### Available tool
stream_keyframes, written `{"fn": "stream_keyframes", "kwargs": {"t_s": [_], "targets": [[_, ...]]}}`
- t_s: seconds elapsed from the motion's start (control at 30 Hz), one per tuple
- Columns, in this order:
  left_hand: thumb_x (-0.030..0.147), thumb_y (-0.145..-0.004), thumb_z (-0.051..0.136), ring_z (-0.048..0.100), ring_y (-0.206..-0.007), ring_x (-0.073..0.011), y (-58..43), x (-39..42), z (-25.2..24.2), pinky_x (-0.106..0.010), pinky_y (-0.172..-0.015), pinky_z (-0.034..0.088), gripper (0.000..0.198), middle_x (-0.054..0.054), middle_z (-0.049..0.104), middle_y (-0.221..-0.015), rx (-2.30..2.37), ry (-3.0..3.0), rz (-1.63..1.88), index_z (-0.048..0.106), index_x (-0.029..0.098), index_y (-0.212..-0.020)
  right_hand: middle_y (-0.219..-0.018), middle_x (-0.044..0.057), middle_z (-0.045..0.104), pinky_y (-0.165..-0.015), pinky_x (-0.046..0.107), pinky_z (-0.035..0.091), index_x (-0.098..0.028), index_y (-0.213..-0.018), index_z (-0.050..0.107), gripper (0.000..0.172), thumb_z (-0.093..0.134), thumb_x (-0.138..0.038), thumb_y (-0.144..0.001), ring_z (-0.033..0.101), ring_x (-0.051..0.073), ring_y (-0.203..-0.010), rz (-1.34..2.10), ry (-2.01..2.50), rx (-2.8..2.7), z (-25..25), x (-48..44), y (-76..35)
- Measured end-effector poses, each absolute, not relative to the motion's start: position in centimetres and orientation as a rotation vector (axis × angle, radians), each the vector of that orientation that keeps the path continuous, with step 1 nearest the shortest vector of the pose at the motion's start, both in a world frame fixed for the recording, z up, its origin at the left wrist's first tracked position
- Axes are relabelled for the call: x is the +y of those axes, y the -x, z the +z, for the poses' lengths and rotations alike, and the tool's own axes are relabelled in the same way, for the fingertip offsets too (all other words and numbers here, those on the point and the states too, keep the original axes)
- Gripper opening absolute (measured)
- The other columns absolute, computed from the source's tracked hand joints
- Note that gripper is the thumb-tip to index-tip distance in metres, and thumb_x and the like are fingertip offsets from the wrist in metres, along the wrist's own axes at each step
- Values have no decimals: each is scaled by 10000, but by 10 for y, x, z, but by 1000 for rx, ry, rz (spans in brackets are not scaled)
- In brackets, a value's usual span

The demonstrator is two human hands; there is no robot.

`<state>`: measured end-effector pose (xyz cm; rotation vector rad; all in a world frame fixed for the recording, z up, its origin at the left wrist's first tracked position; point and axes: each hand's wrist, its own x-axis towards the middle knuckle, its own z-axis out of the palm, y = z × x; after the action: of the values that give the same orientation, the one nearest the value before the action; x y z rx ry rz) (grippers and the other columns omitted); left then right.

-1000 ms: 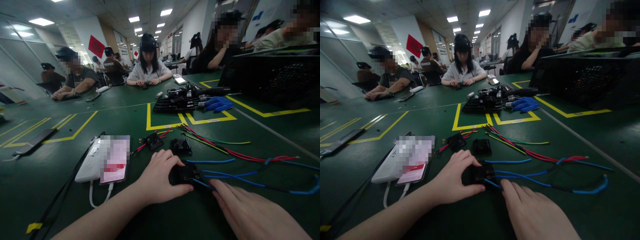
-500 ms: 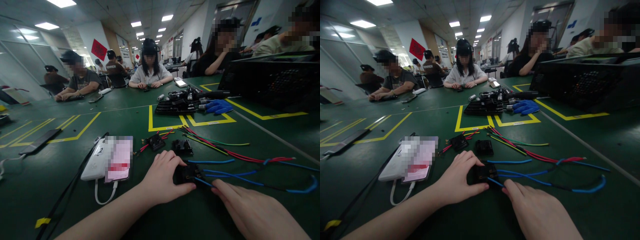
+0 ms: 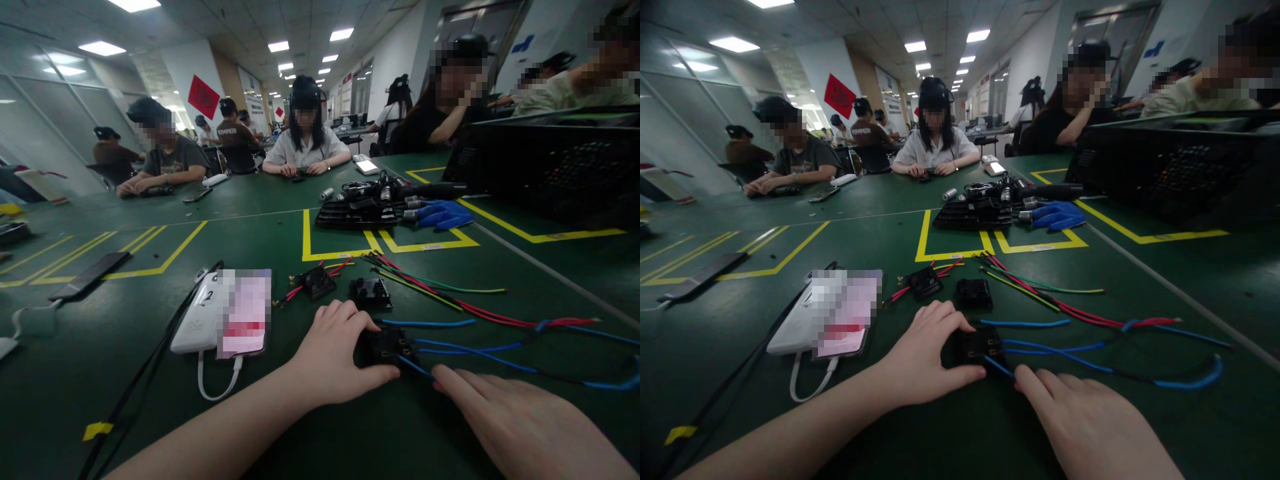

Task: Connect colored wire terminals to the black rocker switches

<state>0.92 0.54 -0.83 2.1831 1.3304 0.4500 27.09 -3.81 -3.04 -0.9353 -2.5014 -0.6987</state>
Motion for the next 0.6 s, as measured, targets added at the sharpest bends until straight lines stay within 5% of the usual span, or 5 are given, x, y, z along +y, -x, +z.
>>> {"fn": "stream_keyframes", "kwargs": {"t_s": [0.23, 0.47, 0.6], "targets": [[494, -872, 952, 629, -1174, -348, -10, 5, -6, -542, -1078, 493, 444, -60, 686, -1183, 1341, -2187, 428, 708, 223, -1125, -781, 20, 831, -537, 244, 589, -216, -981, 797, 534, 456, 75, -691, 749, 184, -559, -704, 943, -2534, -36, -35, -275], [521, -880, 932, 625, -1155, -345, -9, 5, -8, -535, -1065, 493, 436, -65, 687, -1179, 1334, -2189, 438, 700, 232, -1111, -1064, 60, 873, -824, 404, 628, -241, -1211, 795, 550, 430, 39, -910, 808, 270, -847, -680, 944, -2495, -41, -39, -289], [512, -869, 932, 623, -1139, -341, -9, 5, -9, -535, -1043, 503, 437, -59, 690, -1168, 1337, -2197, 452, 696, 239, -1116, -979, 46, 868, -764, 371, 616, -242, -1154, 792, 558, 428, 61, -859, 794, 249, -783, -772, 876, -2468, -26, -33, -281]]}}
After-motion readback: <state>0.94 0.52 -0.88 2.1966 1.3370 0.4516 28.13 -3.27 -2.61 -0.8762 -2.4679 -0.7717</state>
